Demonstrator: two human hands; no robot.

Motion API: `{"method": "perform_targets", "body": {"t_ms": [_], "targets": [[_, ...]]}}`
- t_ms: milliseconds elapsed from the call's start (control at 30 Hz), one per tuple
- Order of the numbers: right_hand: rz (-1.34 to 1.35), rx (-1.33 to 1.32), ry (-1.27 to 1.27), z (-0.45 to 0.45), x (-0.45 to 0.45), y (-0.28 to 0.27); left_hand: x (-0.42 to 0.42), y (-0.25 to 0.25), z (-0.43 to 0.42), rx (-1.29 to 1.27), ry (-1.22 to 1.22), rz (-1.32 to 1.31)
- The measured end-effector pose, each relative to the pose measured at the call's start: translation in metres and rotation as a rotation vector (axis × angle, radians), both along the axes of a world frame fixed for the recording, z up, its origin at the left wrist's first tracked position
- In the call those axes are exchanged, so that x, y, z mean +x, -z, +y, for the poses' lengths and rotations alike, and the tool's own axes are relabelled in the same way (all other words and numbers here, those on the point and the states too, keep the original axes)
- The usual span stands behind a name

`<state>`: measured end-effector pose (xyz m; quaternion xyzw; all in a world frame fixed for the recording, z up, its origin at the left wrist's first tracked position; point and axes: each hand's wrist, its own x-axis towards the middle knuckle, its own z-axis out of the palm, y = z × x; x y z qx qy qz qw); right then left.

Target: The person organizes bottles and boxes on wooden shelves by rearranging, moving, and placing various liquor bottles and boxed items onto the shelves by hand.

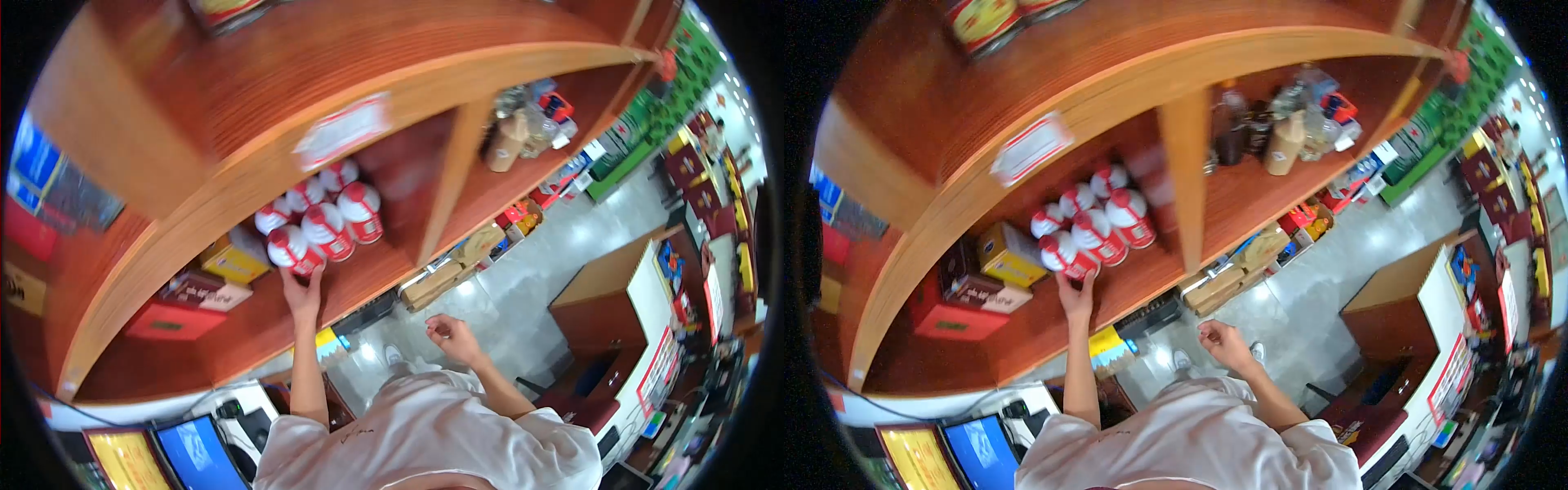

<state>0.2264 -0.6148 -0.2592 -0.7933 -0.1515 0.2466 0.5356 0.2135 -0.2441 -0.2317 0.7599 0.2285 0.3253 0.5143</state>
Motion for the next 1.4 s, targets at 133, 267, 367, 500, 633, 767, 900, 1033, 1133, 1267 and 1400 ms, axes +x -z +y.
{"method": "perform_targets", "body": {"t_ms": [133,267,367,500,633,767,900,1033,1133,1267,1400], "targets": [[-0.045,0.041,-0.026,-0.035,-0.001,0.022,0.005,0.009,0.001,-0.053,0.017,-0.171],[-0.06,0.06,-0.15,-0.086,0.003,0.031,-0.02,0.002,-0.037,0.043,-0.154,-0.25],[-0.095,-0.021,-0.165,-0.152,0.014,0.027,-0.056,0.003,-0.094,0.007,-0.392,-0.201],[-0.019,-0.025,-0.036,-0.267,0.036,0.066,-0.073,0.039,-0.187,-0.077,-0.4,-0.128],[-0.046,-0.051,0.212,-0.37,0.057,0.075,-0.04,0.068,-0.263,0.02,-0.075,0.106],[-0.001,-0.051,0.328,-0.43,0.077,0.073,0.016,0.035,-0.341,0.156,0.161,0.36],[0.014,-0.004,0.375,-0.447,0.092,0.078,0.055,0.052,-0.375,0.151,0.332,0.509],[0.018,0.048,0.43,-0.445,0.104,0.085,0.078,0.153,-0.379,-0.194,0.539,0.57],[0.056,0.084,0.503,-0.448,0.114,0.084,0.075,0.23,-0.384,-0.113,0.602,1.001],[-0.013,0.027,0.676,-0.511,0.17,0.08,0.061,0.256,-0.422,0.657,1.065,0.898],[-0.159,-0.134,0.887,-0.598,0.256,0.05,0.149,0.257,-0.479,0.106,0.864,0.818]]}}
